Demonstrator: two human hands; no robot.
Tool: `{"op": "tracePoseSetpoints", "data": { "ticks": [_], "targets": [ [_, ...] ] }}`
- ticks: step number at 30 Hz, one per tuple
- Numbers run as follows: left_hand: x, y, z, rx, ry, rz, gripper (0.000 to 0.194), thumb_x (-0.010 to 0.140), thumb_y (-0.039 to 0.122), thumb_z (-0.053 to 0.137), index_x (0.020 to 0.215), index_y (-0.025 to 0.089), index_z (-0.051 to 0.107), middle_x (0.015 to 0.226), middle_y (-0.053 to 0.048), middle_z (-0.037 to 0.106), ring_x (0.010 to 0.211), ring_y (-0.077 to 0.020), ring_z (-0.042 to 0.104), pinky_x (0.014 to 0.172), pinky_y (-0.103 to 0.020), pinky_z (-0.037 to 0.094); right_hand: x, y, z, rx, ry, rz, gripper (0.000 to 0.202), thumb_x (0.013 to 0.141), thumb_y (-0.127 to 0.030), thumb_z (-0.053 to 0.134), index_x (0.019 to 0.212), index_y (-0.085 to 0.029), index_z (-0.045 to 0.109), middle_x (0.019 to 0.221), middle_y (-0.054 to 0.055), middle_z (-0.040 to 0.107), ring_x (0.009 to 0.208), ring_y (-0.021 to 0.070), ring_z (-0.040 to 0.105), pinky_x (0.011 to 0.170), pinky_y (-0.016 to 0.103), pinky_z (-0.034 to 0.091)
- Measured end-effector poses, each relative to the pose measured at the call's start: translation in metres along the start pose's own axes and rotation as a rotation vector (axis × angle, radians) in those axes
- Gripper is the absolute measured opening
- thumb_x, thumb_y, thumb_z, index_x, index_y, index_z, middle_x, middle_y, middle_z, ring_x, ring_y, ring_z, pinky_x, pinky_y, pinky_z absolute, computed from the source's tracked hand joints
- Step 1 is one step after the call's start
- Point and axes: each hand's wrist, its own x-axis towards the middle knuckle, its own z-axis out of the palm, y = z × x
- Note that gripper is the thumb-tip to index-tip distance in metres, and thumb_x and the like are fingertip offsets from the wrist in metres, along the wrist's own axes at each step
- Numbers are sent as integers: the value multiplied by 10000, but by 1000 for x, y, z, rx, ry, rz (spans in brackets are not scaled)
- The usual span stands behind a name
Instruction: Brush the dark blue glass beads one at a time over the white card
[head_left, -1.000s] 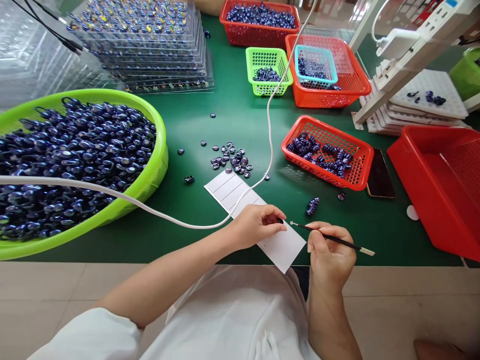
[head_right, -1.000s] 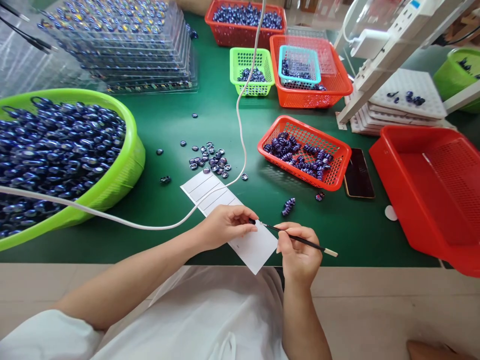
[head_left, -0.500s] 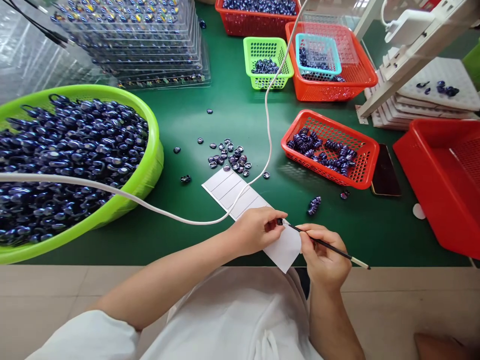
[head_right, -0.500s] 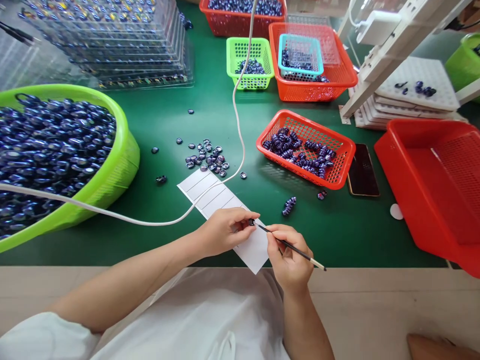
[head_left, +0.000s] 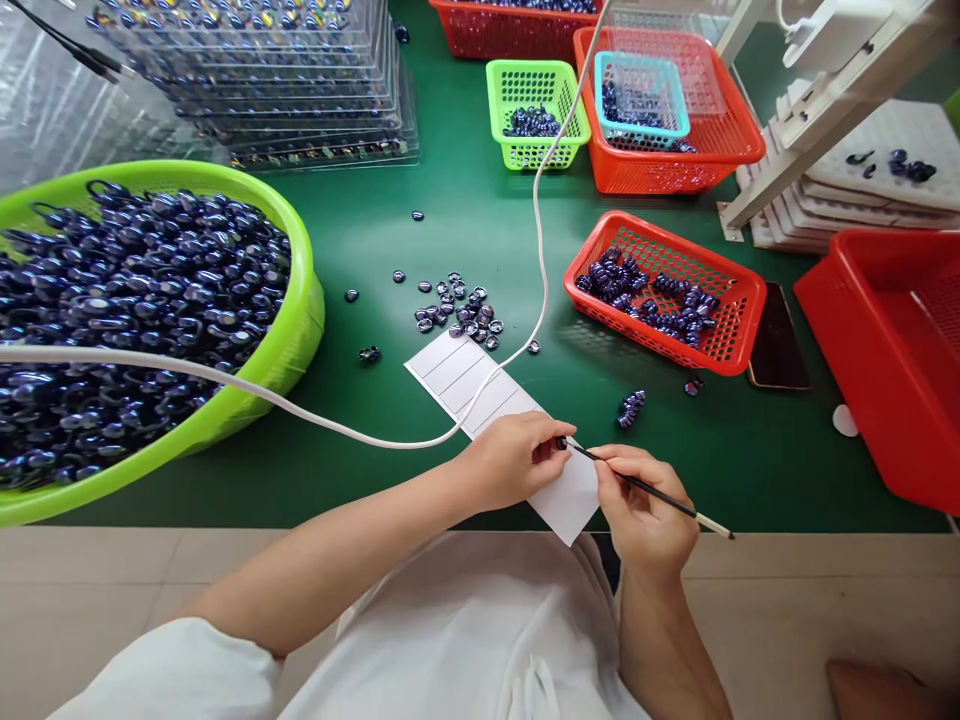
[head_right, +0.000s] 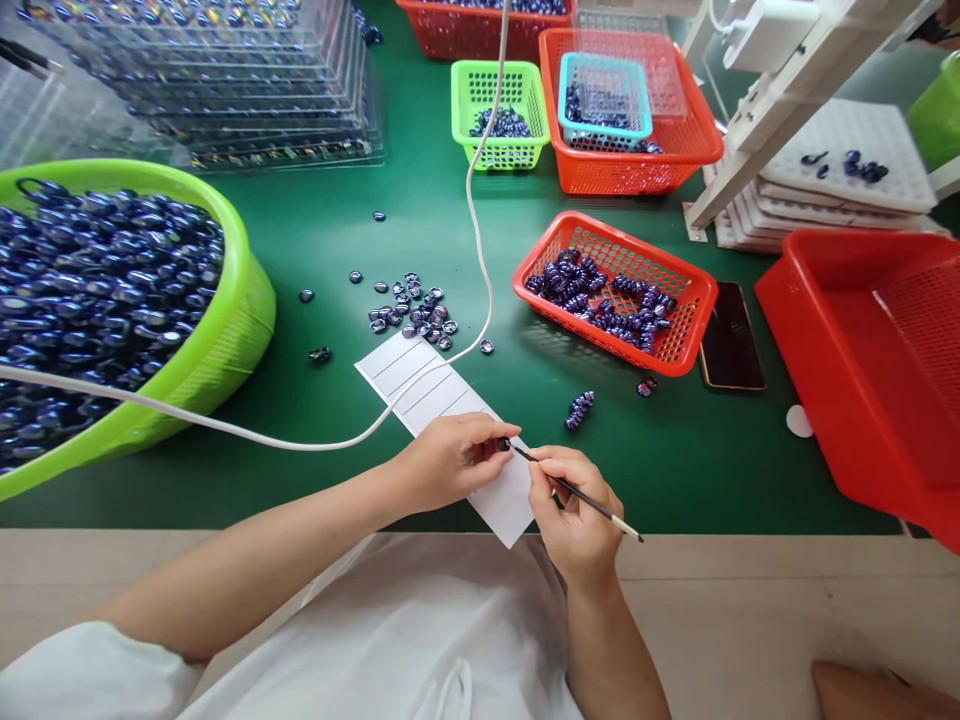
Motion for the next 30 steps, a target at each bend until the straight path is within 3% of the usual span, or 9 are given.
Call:
{"op": "tracePoseSetpoints", "data": {
  "ticks": [13,30],
  "targets": [
    [0,-2,2,28,25,38,243,847,159,638,1062,118,743,762,-46,718,639,-133,663,612,-219,551,1,0,0,-6,-21,-32,193,833,-72,711,941,-223,658,929,51,760,838,193,753,711,321,633],
    [1,1,0,-7,8,-3,241,835,144,655,1054,115,750,752,-41,713,630,-126,658,616,-212,545,-2,2,-1,-19,-19,-69,246,824,-45,709,977,-232,657,948,50,760,844,188,751,658,295,633]
  ]
}}
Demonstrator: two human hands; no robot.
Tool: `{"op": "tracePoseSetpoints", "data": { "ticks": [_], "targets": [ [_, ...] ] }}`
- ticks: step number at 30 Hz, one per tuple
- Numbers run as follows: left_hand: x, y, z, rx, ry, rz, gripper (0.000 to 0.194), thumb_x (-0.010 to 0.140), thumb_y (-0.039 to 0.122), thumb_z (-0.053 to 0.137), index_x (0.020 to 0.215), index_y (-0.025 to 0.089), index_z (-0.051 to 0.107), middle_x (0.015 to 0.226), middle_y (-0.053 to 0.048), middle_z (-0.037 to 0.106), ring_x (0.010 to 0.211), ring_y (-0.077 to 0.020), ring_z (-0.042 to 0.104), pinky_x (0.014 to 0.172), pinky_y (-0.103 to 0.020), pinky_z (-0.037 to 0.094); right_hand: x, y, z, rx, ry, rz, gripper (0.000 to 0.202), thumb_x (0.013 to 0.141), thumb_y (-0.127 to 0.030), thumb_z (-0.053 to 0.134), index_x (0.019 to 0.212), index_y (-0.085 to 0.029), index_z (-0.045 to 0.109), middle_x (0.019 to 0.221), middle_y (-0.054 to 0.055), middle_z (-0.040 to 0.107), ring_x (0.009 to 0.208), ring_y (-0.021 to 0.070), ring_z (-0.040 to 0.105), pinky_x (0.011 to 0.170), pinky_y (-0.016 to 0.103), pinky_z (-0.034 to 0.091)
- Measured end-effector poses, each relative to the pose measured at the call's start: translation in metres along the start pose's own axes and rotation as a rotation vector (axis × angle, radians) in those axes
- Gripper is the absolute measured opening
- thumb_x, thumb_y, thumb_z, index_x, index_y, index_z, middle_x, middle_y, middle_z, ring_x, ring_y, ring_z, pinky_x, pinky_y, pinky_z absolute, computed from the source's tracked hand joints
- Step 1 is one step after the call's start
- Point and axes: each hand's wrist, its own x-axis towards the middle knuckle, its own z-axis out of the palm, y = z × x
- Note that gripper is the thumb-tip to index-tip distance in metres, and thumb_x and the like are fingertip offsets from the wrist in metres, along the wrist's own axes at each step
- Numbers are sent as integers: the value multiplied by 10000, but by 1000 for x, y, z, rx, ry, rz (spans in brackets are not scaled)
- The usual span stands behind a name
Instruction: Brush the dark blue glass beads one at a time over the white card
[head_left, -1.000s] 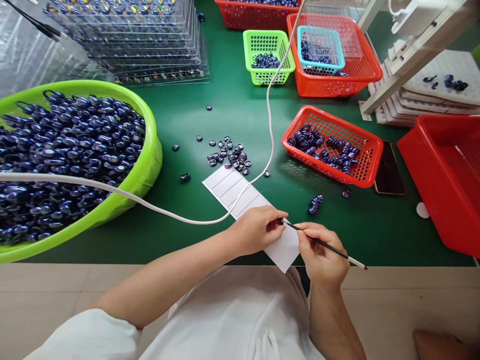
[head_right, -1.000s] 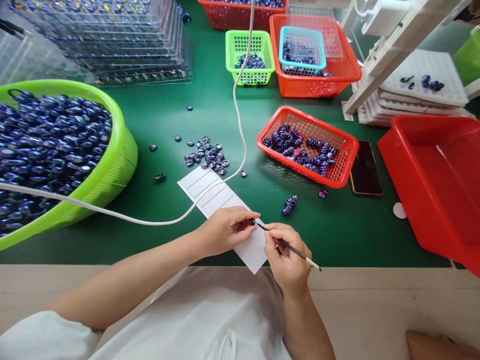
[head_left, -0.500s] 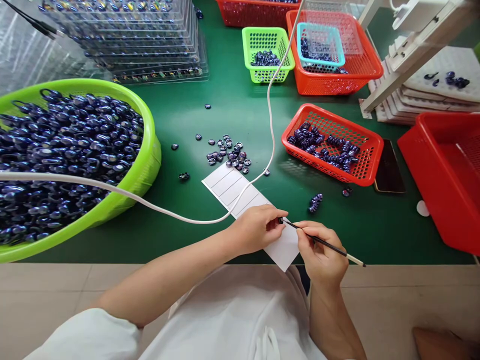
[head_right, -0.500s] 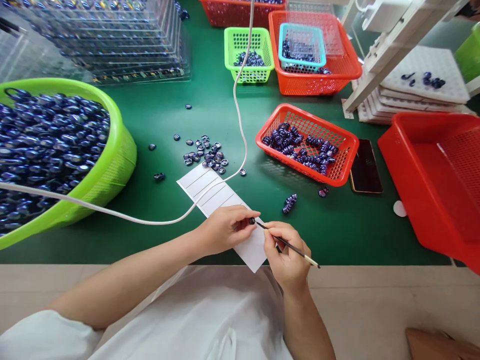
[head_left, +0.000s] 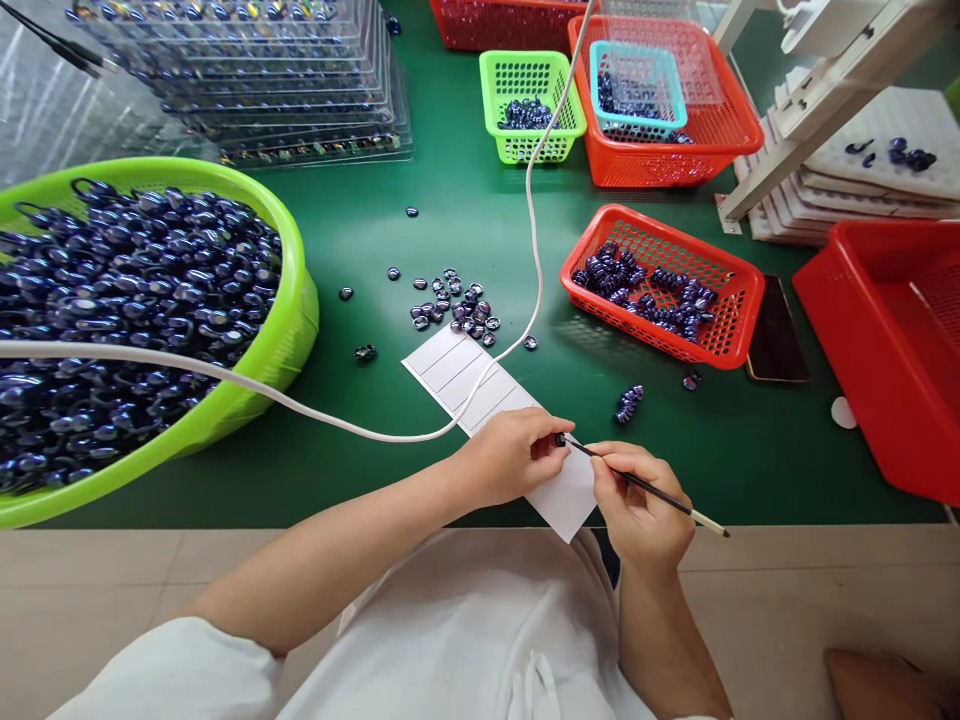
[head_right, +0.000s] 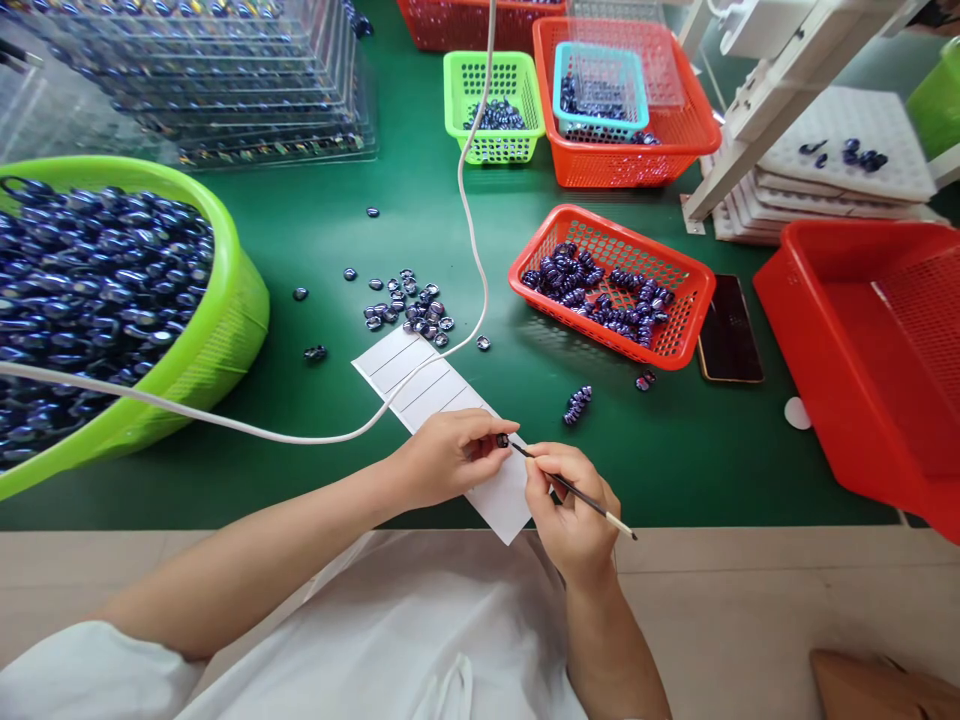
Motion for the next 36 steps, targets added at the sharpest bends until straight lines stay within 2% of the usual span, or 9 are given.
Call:
{"op": "tracePoseSetpoints", "data": {
  "ticks": [5,9,20,26,30,36],
  "targets": [
    [0,-1,1,-12,4,-8,242,832,147,654,1051,106,749,746,-43,710,625,-127,657,598,-211,542,0,0,0,1,22,-25,248,821,-45,710,977,-231,660,942,49,761,834,191,755,671,309,641],
    [-1,-2,1,-15,1,-21,237,836,158,654,1053,134,747,763,-37,719,629,-124,660,598,-209,544,1,-1,0,-2,3,-10,254,817,-29,708,972,-225,660,950,53,761,844,187,752,663,290,631],
    [0,-2,1,-15,1,-22,238,830,158,661,1049,124,750,757,-40,713,630,-126,659,593,-210,540,0,1,-1,-26,-20,-30,252,819,-31,706,972,-225,654,960,53,759,851,190,753,689,301,631],
    [0,-1,1,-10,2,-31,244,829,160,659,1054,129,748,750,-36,715,632,-126,661,600,-212,542,-2,2,-1,-48,-33,-32,236,832,-58,706,981,-231,648,965,57,760,860,197,754,631,286,620],
    [0,-1,0,-2,-2,-40,239,825,168,654,1042,141,751,743,-32,719,627,-127,661,601,-218,546,-3,3,-2,-82,-67,-66,245,838,-60,695,990,-245,643,969,51,758,845,188,750,581,261,598],
    [2,1,-1,-21,-7,-73,234,821,155,652,1029,123,756,755,-38,722,629,-126,666,602,-217,541,1,-1,-4,-149,-150,-170,282,828,-30,685,986,-262,658,1000,41,747,820,162,735,598,252,586]
  ]
}}
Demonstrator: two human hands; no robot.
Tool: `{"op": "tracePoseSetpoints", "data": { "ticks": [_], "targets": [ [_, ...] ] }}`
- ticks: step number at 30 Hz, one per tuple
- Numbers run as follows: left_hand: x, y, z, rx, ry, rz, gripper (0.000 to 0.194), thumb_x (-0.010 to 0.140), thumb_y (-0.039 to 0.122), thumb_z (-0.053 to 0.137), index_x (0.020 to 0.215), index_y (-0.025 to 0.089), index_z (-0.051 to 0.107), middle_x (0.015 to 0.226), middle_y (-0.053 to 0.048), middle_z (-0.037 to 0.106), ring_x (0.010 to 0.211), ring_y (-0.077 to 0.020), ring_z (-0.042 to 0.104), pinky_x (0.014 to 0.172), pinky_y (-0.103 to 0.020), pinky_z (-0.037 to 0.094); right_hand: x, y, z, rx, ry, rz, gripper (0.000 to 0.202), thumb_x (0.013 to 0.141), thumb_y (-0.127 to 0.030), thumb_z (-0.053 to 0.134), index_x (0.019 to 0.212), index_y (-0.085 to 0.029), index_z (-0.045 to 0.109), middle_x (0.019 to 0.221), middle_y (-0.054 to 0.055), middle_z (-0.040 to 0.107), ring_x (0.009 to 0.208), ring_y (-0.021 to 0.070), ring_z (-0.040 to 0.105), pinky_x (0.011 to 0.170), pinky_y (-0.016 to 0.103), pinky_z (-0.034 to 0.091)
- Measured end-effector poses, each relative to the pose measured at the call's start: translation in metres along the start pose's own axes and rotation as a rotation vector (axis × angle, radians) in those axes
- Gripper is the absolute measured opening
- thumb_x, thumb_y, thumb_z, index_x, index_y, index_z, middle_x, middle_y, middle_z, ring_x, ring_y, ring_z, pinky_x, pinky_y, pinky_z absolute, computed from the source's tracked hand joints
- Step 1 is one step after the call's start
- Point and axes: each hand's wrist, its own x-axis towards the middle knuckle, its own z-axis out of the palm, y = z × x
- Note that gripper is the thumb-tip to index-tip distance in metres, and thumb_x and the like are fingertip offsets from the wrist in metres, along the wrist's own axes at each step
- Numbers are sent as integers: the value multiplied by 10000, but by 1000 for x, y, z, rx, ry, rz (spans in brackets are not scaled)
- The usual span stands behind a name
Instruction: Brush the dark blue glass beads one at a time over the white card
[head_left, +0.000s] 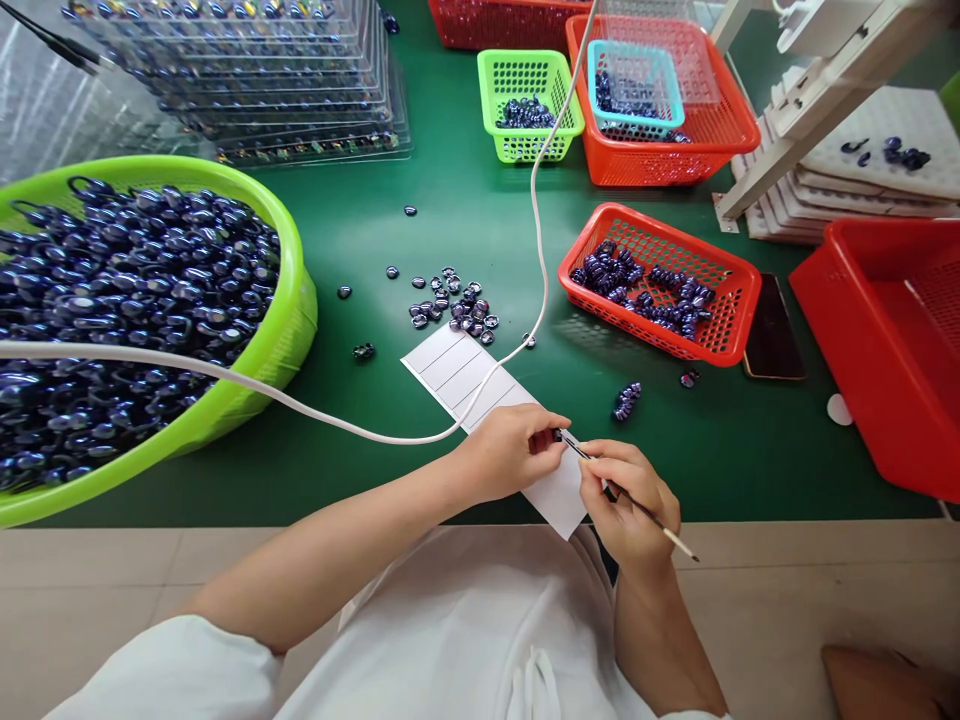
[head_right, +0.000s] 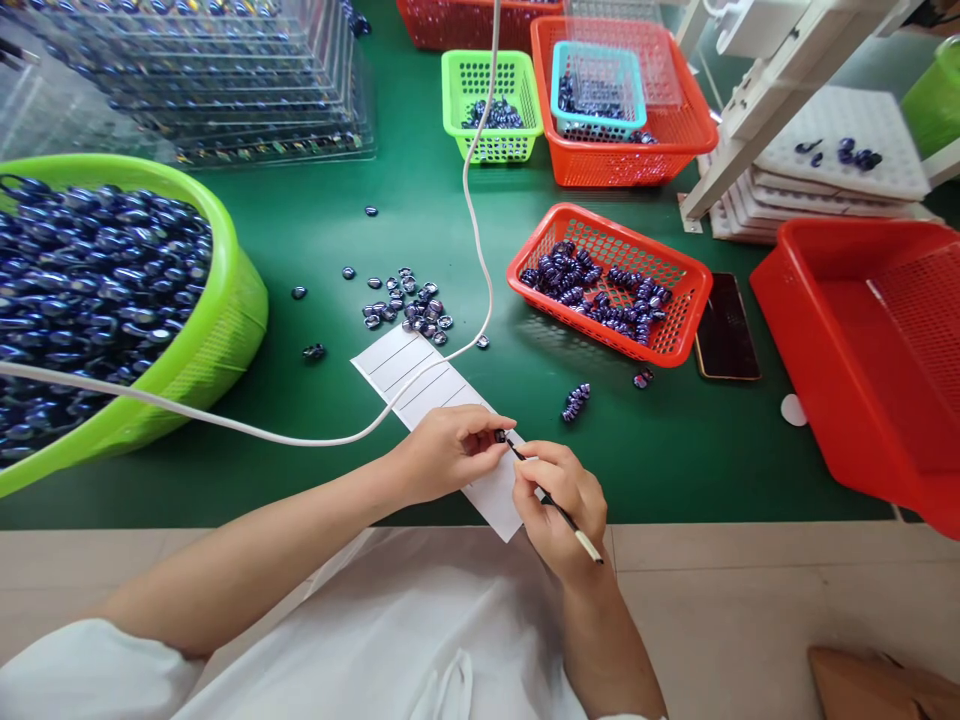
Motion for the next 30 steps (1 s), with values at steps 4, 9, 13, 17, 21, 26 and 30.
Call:
{"op": "tracePoseSetpoints", "data": {
  "ticks": [4,9,13,17,21,26,30],
  "targets": [
    [0,2,-1,-7,-6,-34,235,816,152,659,1029,130,756,766,-33,722,639,-127,669,607,-217,542,0,-1,1,-1,89,25,275,819,-35,696,967,-264,666,1005,42,747,830,176,739,613,278,597],
    [-1,1,-1,-2,-9,-4,246,813,146,653,1035,118,755,765,-40,722,632,-128,665,604,-218,543,-2,1,2,70,116,105,197,847,-98,695,960,-255,656,952,44,763,839,196,753,568,275,595],
    [-2,0,0,1,-3,13,249,814,138,633,1033,144,752,764,-32,721,630,-124,663,595,-209,541,-2,2,2,67,58,161,158,865,-135,695,969,-247,653,965,54,769,841,196,754,565,272,594],
    [-3,-1,1,2,11,36,251,810,128,625,1028,135,750,767,-37,722,628,-122,661,606,-212,545,0,1,3,20,48,152,170,859,-116,698,962,-242,647,961,49,764,829,182,750,567,258,584],
    [-3,-1,3,6,25,27,244,804,132,636,1020,144,750,762,-28,721,617,-117,653,599,-210,544,-1,1,4,40,61,175,162,859,-113,689,942,-239,630,935,47,746,811,174,735,528,244,556],
    [-3,-1,2,9,22,10,228,813,147,647,1016,154,750,762,-24,722,608,-115,651,597,-212,543,-2,1,5,86,77,193,176,849,-94,690,939,-235,635,929,47,743,818,179,729,534,249,553],
    [-2,0,2,4,15,15,226,814,146,649,1015,131,752,753,-32,718,606,-119,650,596,-215,541,0,1,5,127,112,210,156,854,-102,691,919,-235,642,923,45,746,848,189,737,636,293,599]
  ]
}}
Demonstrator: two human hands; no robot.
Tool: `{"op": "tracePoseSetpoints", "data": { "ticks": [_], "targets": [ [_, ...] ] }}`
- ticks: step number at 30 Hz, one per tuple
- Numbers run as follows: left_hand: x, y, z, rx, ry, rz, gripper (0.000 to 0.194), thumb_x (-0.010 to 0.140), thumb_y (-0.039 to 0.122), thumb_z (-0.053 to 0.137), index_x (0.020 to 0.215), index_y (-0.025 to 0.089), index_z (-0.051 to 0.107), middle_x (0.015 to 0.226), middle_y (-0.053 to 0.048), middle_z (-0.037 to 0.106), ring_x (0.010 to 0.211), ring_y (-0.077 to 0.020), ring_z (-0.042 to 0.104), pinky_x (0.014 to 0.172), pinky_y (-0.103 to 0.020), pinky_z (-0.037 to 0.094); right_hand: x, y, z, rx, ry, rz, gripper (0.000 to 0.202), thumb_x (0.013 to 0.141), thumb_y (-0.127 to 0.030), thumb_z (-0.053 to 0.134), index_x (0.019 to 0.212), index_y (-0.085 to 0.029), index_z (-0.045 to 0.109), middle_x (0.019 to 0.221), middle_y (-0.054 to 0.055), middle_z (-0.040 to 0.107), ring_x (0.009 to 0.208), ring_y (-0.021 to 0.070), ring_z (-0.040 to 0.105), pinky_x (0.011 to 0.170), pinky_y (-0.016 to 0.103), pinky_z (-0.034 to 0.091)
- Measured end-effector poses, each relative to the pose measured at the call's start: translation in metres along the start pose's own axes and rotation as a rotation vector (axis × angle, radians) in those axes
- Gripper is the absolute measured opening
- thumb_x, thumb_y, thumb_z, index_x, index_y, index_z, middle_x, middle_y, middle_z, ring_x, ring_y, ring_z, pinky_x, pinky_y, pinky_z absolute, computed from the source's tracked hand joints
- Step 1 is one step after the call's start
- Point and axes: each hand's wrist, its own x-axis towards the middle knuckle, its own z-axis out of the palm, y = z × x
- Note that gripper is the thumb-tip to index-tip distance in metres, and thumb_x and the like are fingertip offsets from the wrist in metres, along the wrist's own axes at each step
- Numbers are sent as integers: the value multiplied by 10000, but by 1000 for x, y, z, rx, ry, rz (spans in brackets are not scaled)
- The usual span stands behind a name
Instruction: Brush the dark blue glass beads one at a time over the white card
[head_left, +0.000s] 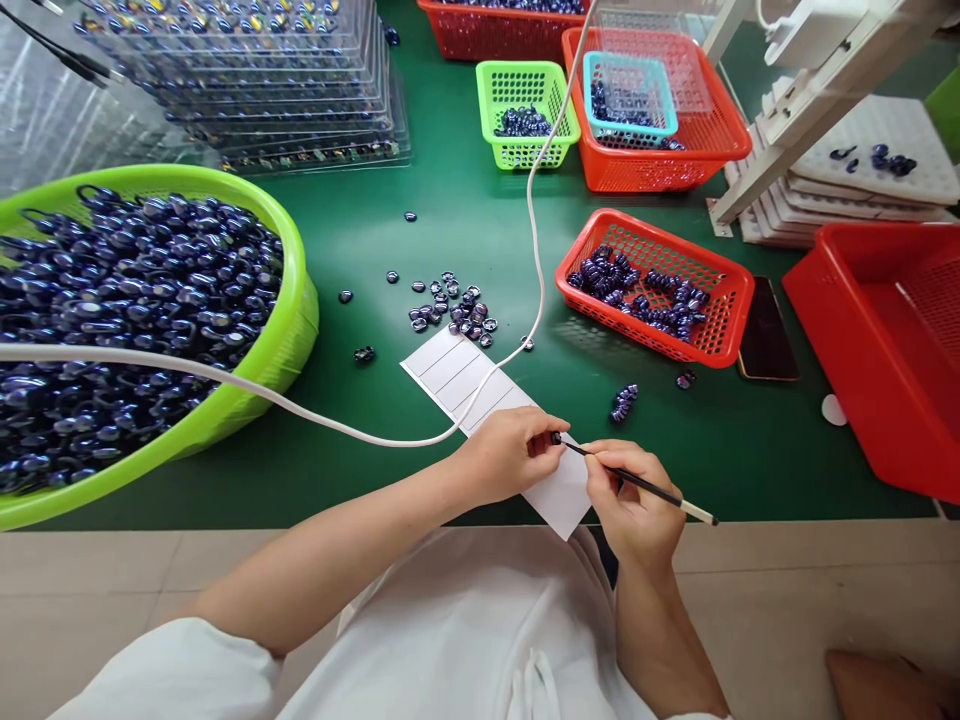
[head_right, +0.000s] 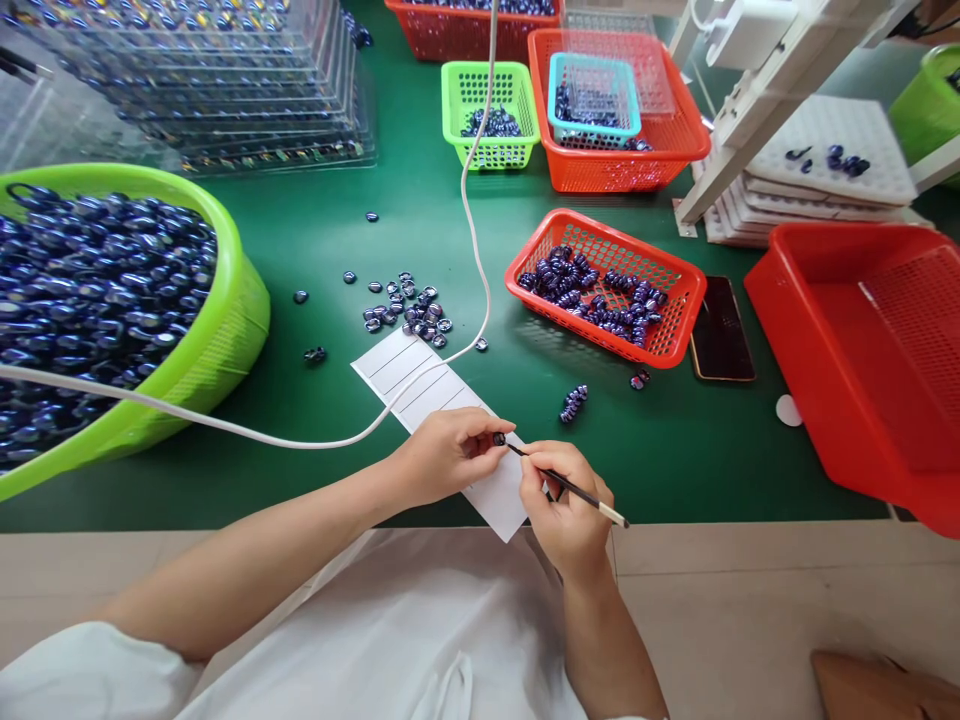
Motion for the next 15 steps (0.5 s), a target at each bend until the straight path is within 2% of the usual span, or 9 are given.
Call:
{"op": "tracePoseSetpoints", "data": {
  "ticks": [3,7,15],
  "targets": [
    [0,0,0,-2,-4,-7,232,811,142,639,1014,139,752,756,-31,719,609,-118,650,585,-209,535,1,0,0,2,9,-6,131,860,-126,696,912,-235,644,914,47,749,843,194,743,674,318,616],
    [-1,0,1,-23,-10,-18,238,807,151,631,1012,152,752,760,-31,719,621,-120,654,572,-204,530,0,1,-1,-45,-20,-10,120,872,-140,690,933,-236,650,944,57,758,853,197,750,644,301,611],
    [0,0,0,-50,-16,-67,249,822,178,646,1044,140,752,754,-30,711,619,-123,649,591,-216,542,-1,4,-2,-44,-35,-76,176,877,-123,692,1002,-245,673,995,57,769,876,200,755,656,307,629]
  ]
}}
